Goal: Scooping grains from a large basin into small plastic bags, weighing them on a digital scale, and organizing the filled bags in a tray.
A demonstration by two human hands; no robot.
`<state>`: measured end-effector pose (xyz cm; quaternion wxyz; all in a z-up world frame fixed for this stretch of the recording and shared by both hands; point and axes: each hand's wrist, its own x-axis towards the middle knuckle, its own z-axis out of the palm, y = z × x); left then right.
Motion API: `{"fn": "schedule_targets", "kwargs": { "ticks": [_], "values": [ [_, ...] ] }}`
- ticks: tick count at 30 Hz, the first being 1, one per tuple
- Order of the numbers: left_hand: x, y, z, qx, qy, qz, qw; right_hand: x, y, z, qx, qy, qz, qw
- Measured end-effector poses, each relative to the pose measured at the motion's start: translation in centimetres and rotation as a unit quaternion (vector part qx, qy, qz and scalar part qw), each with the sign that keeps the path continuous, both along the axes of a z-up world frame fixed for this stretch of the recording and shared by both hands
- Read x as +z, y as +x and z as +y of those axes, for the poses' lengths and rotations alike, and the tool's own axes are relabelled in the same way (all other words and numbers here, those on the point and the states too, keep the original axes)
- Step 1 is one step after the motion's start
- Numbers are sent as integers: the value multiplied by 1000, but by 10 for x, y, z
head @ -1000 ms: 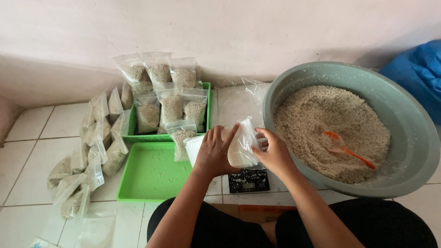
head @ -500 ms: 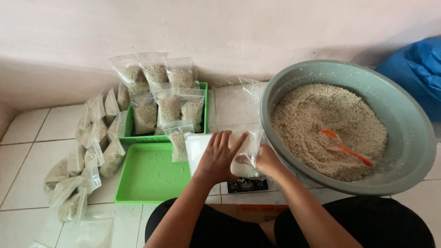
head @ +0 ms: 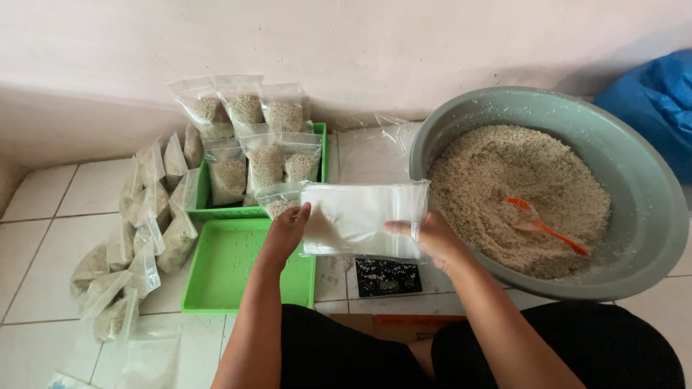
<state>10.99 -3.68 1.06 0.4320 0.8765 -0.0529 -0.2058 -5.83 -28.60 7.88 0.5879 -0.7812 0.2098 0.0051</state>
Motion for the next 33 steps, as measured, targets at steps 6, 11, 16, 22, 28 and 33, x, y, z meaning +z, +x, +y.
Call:
{"fn": "schedule_targets", "kwargs": {
  "ticks": [6,11,16,22,28,33],
  "values": [
    [-26,12,4,80,-133,6,988,27,-4,8,-32,52,-5,998],
    [-23,10,18,95,-149,-22,984,27,-4,12,-36,86,2,996],
    [-5,9,49,91,-132,2,987,-60,1,2,-76,143,17,987],
    [-45,13,94,113,-123,50,985,-80,7,35,-97,212,17,972],
    [-62,8,103,122,-156,52,979,-115,8,27,-78,237,29,968],
    [-92,25,115,142,-156,35,977,-142,9,6,-81,255,6,964]
  ]
}}
